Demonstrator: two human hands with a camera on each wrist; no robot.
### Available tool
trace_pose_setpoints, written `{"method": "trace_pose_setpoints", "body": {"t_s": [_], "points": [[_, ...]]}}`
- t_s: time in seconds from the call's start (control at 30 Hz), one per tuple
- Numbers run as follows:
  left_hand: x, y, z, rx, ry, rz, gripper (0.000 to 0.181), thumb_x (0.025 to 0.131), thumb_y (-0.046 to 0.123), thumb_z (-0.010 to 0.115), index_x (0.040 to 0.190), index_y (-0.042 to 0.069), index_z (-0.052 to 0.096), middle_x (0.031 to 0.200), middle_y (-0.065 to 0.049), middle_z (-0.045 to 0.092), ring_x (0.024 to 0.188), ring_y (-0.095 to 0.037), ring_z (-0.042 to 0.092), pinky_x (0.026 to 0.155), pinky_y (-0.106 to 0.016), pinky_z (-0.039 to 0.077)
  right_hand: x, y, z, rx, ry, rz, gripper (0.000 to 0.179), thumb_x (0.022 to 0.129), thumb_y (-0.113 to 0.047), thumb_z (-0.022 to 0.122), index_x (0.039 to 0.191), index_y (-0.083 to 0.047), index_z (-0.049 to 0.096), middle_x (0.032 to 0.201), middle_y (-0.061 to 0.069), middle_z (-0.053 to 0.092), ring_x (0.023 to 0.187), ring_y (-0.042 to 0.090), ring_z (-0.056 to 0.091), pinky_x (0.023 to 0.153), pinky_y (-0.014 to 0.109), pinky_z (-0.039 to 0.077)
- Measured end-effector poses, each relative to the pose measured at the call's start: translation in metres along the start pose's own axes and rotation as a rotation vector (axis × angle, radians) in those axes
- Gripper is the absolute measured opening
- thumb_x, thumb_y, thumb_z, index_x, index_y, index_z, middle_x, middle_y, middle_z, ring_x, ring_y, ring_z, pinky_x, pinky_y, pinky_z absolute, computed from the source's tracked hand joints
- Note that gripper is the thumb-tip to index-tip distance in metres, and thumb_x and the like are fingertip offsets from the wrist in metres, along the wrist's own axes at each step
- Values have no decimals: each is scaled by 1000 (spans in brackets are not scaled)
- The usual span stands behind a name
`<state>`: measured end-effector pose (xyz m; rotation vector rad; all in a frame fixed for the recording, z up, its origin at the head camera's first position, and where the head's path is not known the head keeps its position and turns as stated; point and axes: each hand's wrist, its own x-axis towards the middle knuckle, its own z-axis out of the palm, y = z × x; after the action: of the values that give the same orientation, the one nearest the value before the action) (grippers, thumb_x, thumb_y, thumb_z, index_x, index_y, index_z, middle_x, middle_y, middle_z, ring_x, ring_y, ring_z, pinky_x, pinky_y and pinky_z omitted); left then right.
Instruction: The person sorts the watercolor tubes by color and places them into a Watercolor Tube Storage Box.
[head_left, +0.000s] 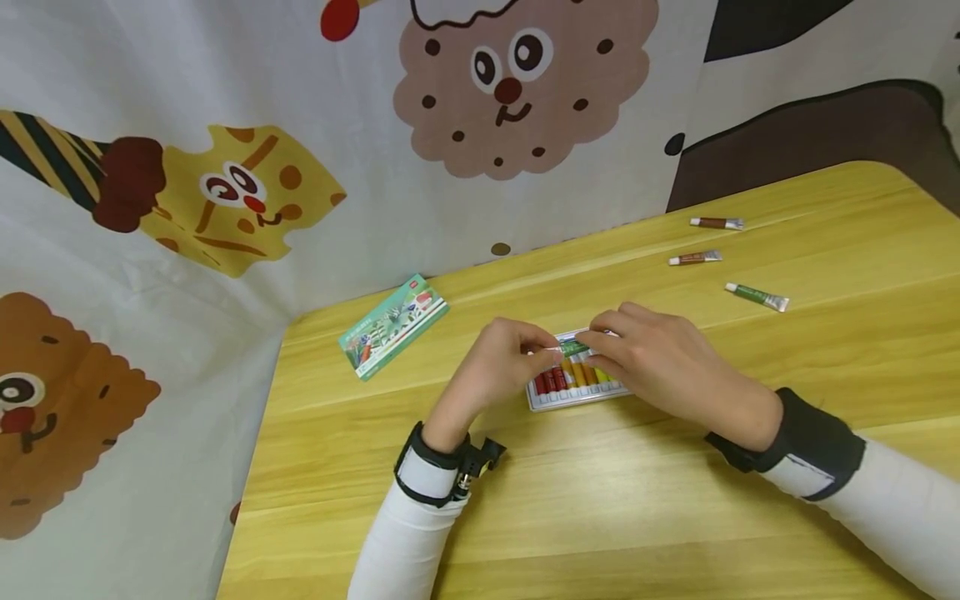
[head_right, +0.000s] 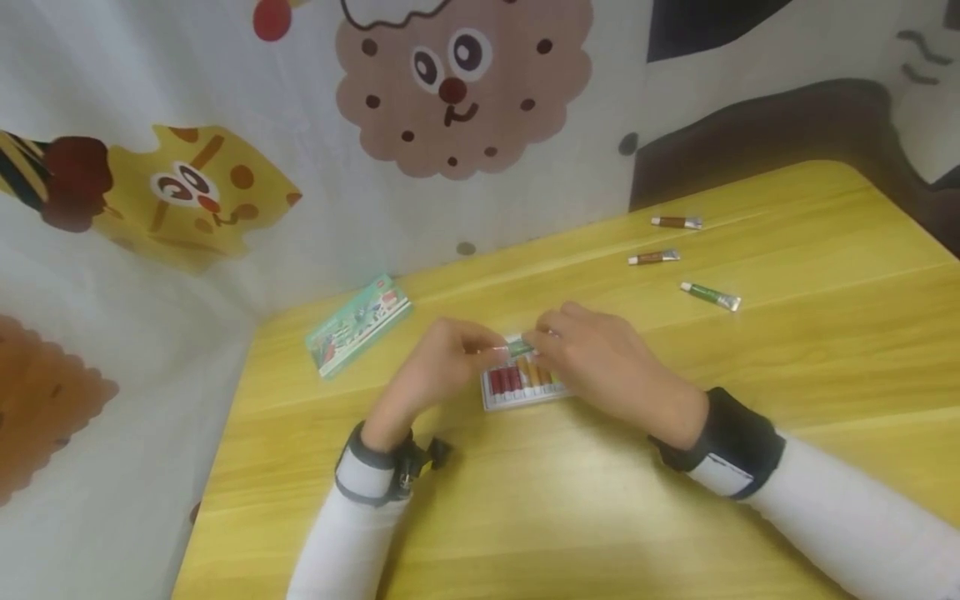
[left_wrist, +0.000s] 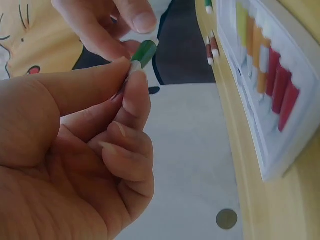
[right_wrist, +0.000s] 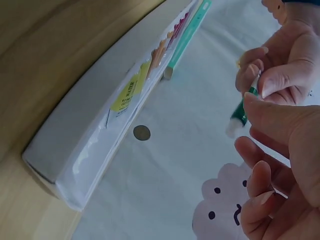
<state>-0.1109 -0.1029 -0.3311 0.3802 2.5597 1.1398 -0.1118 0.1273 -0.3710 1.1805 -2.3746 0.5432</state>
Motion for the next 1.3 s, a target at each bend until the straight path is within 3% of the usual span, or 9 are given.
{"method": "trace_pose_setpoints", "body": {"t_s": [0.17, 0.27, 0.47, 0.6, 0.77, 0.87, 1.0, 1.17, 1.3], "points": [[-2, 4, 3, -24, -28, 34, 12, 100, 15, 73, 103, 6, 81, 88, -10, 74, 66, -11, 54, 58, -24, 43, -1, -1, 3, -29, 10, -59, 31, 79, -11, 92, 106, -3, 79, 95, 7, 72, 79, 21, 61, 56, 30, 52], [-3, 4, 4, -35, -25, 37, 15, 101, 18, 72, 105, 6, 81, 91, -10, 75, 66, -10, 55, 59, -24, 44, 0, -1, 1, -28, 19, -48, 30, 78, -10, 93, 104, -3, 79, 93, 7, 72, 78, 22, 61, 56, 31, 53], [-4, 2, 1, 12, 62, 36, 29, 105, 29, 66, 122, 8, 76, 102, -2, 75, 84, -14, 64, 69, -31, 52, 2, 2, -10, 49, 35, 144, 26, 83, -11, 89, 105, -2, 79, 97, 11, 74, 88, 28, 70, 64, 43, 59], [-3, 0, -2, 179, 104, -70, 31, 106, 32, 64, 125, 9, 75, 103, -1, 73, 83, -16, 62, 68, -33, 51, 3, 8, -15, 103, 24, 285, 27, 84, -13, 89, 106, -1, 78, 96, 12, 76, 84, 29, 70, 62, 45, 56], [3, -8, -1, 365, 66, -256, 25, 106, 29, 65, 106, 8, 79, 79, -1, 66, 63, -16, 56, 56, -30, 42, 3, 11, -14, 166, -34, 417, 23, 87, -14, 86, 103, 0, 78, 90, 9, 75, 70, 21, 62, 56, 36, 46], [6, -14, -1, 398, 31, -318, 33, 104, 28, 67, 79, 9, 74, 63, 1, 52, 55, -14, 48, 51, -28, 35, 3, 12, -13, 198, -95, 488, 21, 90, -18, 84, 102, -1, 78, 90, 8, 75, 66, 18, 56, 54, 33, 41], [10, -20, 0, 428, -4, -352, 46, 103, 28, 69, 61, 13, 59, 55, 3, 41, 51, -13, 43, 48, -27, 32, 2, 14, -11, 237, -188, 562, 22, 93, -21, 81, 102, -2, 78, 86, 5, 72, 61, 16, 50, 52, 32, 35], [14, -23, 0, 475, -41, -373, 45, 103, 28, 70, 62, 13, 61, 55, 3, 40, 51, -14, 44, 50, -29, 35, 0, 14, -8, 275, -295, 618, 24, 94, -21, 78, 103, 1, 78, 76, 3, 68, 57, 17, 49, 52, 32, 34], [15, -25, 1, 487, -53, -376, 47, 102, 28, 70, 60, 13, 58, 53, 4, 38, 51, -15, 43, 50, -29, 35, -1, 13, -5, 297, -347, 640, 27, 94, -19, 78, 106, 5, 78, 84, 10, 72, 56, 17, 50, 51, 31, 34]]}}
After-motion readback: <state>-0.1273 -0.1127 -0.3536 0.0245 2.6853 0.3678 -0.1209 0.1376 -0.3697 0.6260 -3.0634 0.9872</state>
